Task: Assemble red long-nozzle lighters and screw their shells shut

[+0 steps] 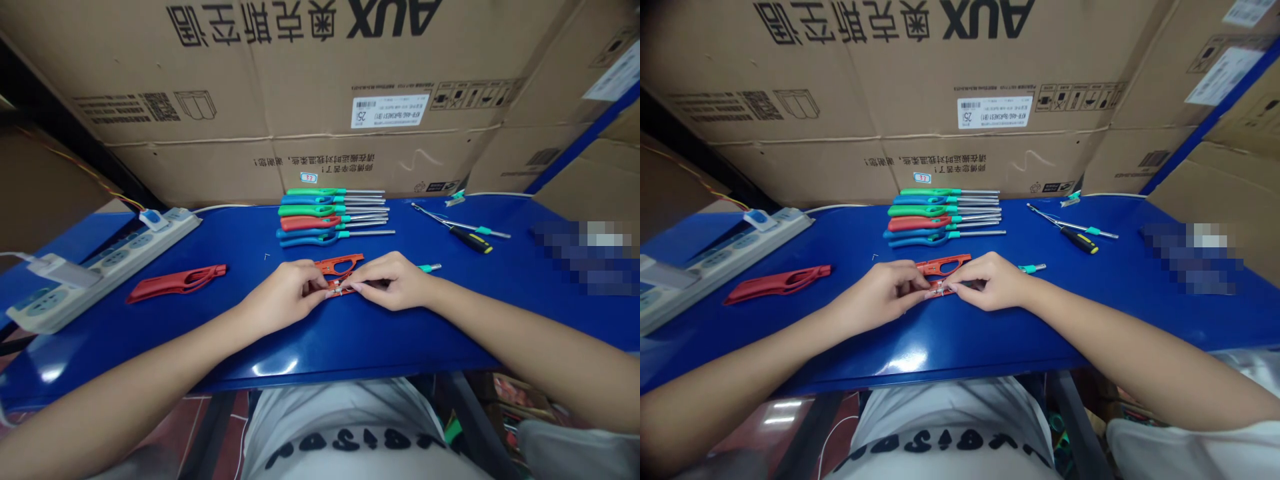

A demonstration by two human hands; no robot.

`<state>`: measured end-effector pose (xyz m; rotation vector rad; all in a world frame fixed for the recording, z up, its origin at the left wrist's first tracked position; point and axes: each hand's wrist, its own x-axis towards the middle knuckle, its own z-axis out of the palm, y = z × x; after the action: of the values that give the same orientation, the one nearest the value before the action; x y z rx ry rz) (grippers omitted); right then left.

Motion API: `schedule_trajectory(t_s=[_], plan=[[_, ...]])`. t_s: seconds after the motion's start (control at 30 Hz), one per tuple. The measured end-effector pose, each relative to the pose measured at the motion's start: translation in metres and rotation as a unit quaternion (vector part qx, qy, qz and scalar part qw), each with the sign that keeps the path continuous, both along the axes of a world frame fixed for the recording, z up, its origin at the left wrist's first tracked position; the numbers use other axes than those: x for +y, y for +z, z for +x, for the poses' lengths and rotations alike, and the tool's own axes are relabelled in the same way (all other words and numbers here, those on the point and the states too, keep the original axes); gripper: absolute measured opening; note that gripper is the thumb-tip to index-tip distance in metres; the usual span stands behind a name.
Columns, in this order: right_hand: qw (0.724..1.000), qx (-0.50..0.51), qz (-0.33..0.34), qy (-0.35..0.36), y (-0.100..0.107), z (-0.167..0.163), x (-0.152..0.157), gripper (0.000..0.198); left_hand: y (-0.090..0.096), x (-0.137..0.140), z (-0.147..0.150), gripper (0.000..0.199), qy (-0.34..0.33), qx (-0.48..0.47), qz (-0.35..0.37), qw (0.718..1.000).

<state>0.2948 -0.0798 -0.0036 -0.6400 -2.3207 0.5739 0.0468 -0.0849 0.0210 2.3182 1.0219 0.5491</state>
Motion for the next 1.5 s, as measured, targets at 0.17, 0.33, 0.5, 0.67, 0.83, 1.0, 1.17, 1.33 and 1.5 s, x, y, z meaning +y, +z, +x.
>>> schedule_trajectory(t_s=[0.17, 0.33, 0.5, 0.67, 0.83, 1.0, 1.17, 1.33, 1.5], plan=[[1.0, -0.006, 0.021, 0.005, -0.001, -0.001, 0.002, 0.023, -0.001, 0.0, 0.001, 0.012, 0.003, 0.005, -0.004, 1.0], [1.0, -0.014, -0.003, 0.008, -0.001, 0.0, 0.002, 0.024, 0.001, 0.001, 0.001, 0.012, 0.001, 0.006, 0.002, 1.0], [0.994, 0.03, -0.086, -0.058, 0.002, 0.002, 0.007, 0.028, 0.001, -0.001, 0.0, 0.011, -0.007, 0.016, 0.032, 0.999], [0.99, 0.033, -0.001, -0.139, 0.008, 0.011, 0.019, 0.024, 0.0, -0.003, -0.001, 0.013, -0.006, 0.02, 0.031, 0.999], [0.98, -0.132, 0.082, -0.123, 0.01, 0.021, 0.024, 0.039, 0.001, -0.001, -0.002, 0.013, -0.02, 0.023, 0.044, 0.999], [0.967, -0.204, 0.066, -0.14, 0.007, 0.024, 0.025, 0.022, 0.002, -0.001, -0.003, 0.016, -0.028, 0.046, 0.059, 0.997], [0.963, -0.22, 0.031, -0.149, 0.012, 0.029, 0.027, 0.008, 0.002, -0.002, -0.004, 0.017, -0.021, 0.062, 0.059, 0.996], [0.963, -0.224, 0.002, -0.148, 0.021, 0.03, 0.026, 0.015, 0.001, 0.001, -0.003, 0.022, 0.0, 0.033, 0.143, 0.989], [0.971, -0.068, -0.132, -0.188, 0.024, 0.022, 0.019, 0.026, -0.001, 0.009, -0.005, 0.036, -0.003, 0.004, 0.232, 0.973]])
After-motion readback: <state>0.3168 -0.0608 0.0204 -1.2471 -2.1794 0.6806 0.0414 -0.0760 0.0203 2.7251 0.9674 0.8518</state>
